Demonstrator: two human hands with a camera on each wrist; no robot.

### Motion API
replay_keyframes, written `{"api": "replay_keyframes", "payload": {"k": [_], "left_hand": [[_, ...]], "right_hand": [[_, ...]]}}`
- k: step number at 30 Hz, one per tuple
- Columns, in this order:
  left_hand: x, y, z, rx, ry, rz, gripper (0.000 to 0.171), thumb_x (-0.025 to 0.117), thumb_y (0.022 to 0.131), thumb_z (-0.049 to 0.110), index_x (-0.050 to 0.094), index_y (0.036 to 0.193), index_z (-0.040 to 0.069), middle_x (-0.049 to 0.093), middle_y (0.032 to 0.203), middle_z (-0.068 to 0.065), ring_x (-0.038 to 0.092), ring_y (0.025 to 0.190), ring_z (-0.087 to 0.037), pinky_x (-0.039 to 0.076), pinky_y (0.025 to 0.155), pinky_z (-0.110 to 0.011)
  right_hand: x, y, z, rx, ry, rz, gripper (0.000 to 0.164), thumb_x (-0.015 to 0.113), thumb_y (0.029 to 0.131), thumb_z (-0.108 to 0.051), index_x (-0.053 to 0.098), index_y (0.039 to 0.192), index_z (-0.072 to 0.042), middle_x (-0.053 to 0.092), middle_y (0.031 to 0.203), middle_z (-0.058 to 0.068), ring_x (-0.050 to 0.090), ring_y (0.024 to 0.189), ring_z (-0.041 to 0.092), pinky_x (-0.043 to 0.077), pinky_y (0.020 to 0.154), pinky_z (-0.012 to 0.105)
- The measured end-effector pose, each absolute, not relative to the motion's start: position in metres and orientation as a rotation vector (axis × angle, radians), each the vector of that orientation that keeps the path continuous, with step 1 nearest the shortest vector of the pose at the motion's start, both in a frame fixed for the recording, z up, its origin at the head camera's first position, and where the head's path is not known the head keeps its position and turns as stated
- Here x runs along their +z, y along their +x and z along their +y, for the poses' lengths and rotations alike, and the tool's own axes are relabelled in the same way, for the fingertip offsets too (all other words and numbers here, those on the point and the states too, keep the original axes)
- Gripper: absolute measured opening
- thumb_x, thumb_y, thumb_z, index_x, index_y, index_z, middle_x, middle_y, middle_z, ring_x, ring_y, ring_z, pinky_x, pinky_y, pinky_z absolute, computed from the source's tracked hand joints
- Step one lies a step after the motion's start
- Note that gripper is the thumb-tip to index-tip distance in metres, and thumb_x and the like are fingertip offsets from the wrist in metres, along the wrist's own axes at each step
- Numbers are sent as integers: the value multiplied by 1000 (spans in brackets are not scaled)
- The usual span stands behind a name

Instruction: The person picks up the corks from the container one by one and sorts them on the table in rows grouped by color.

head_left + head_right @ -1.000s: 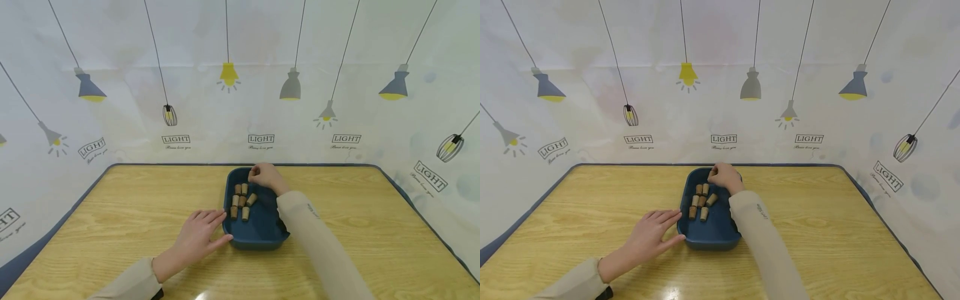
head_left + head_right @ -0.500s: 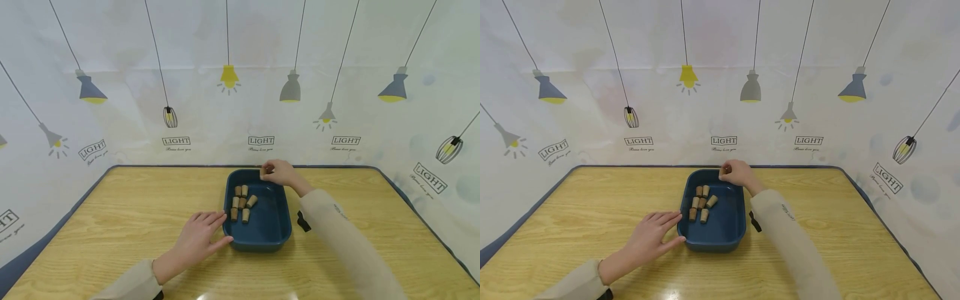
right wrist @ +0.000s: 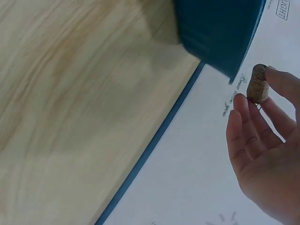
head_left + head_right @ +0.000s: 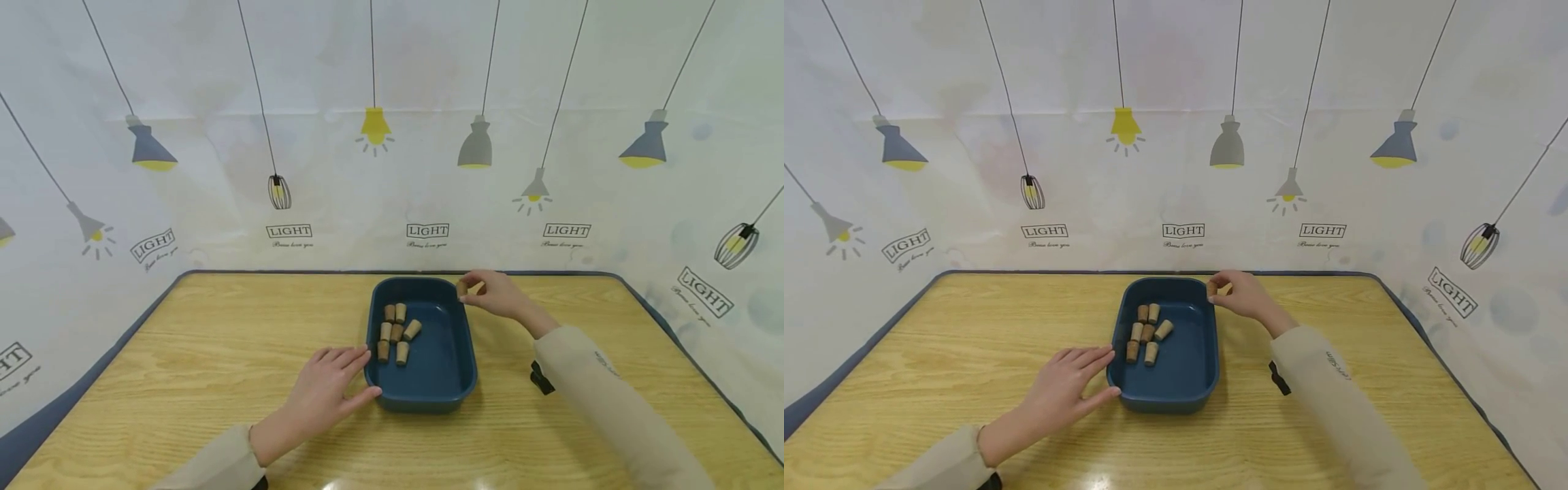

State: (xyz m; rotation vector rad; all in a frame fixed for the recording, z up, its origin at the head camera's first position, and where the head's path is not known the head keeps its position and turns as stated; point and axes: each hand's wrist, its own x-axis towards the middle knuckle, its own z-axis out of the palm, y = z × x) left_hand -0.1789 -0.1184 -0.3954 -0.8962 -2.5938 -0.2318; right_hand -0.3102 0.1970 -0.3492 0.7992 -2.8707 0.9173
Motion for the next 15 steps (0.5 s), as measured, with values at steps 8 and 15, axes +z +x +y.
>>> {"api": "replay_keyframes", "payload": {"k": [8,15], "left_hand": [[-395,-178,-118,-236,-887,-2591,59,49,82,55,59,117,8,54,120,-3,50,105,-18,39,85,-40],[-395,-178,-119,-216,-884,-2590,61,44,84,57,59,118,8,53,121,-2,50,105,-17,39,85,-38]], "right_hand": [[-367,-310,225,920,859,-2839,37,63,82,-10,54,112,9,56,102,21,57,77,25,47,65,34],[-378,-305,241,927,818,-2901,38,62,83,-8,51,114,11,54,103,24,57,76,25,47,64,35]]}}
